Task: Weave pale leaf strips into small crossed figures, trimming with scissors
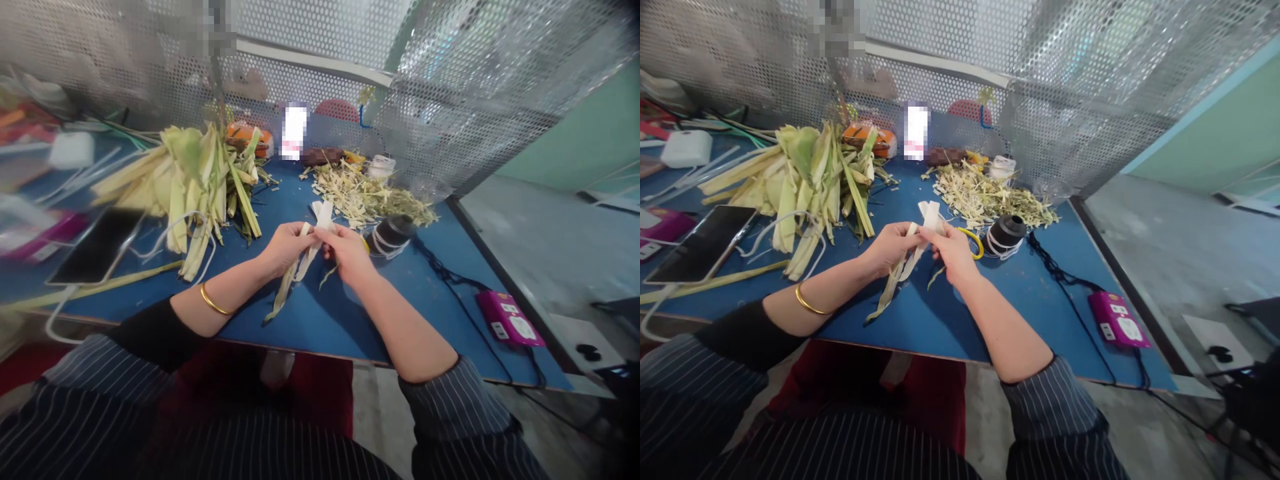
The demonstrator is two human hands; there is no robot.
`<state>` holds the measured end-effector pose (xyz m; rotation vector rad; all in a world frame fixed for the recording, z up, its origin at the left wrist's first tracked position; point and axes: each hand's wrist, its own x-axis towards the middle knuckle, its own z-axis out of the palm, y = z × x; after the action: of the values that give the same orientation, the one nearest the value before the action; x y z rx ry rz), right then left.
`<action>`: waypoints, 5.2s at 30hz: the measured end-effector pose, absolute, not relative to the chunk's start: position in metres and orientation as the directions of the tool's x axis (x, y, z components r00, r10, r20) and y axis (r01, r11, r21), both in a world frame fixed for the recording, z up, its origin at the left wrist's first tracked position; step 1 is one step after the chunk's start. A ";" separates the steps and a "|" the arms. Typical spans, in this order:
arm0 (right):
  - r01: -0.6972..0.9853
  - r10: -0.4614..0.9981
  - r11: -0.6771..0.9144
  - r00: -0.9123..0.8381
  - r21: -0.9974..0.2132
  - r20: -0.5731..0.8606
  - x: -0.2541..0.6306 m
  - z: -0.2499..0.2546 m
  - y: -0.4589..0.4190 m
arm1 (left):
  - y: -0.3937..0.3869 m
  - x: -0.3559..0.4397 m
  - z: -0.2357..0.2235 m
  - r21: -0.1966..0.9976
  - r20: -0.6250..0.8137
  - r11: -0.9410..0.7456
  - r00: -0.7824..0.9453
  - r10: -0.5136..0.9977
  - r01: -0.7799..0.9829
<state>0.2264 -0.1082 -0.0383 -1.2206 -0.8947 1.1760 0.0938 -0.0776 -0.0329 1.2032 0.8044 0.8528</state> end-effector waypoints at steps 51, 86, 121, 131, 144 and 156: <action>-0.041 0.972 -0.010 0.233 -0.999 -0.019 0.220 -0.026 -0.117 | -0.065 0.089 -0.031 0.912 -0.127 0.263 0.394 0.910 -0.313; -0.059 0.976 0.013 0.219 -0.998 0.000 0.226 -0.027 -0.115 | -0.067 0.091 -0.037 0.982 0.183 -0.186 0.258 0.949 -0.013; -0.039 0.977 0.027 0.214 -0.999 0.018 0.234 -0.027 -0.112 | -0.077 0.093 -0.032 0.988 0.022 0.042 0.404 0.914 -0.148; -0.110 0.984 0.025 0.180 -0.994 0.005 0.236 -0.028 -0.112 | -0.075 0.095 -0.033 0.985 0.009 0.062 0.406 0.914 -0.161; -0.085 0.965 0.041 0.263 -0.996 0.018 0.230 -0.029 -0.112 | -0.074 0.095 -0.034 0.989 0.009 0.045 0.369 0.929 -0.138; -0.187 0.990 -0.014 0.135 -0.982 -0.040 0.232 -0.030 -0.111 | -0.075 0.095 -0.033 0.986 -0.006 0.072 0.396 0.918 -0.151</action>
<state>0.2319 -0.1111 -0.0298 -1.1524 -0.9587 1.2091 0.0948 -0.0750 -0.0329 1.2272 0.8140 0.9538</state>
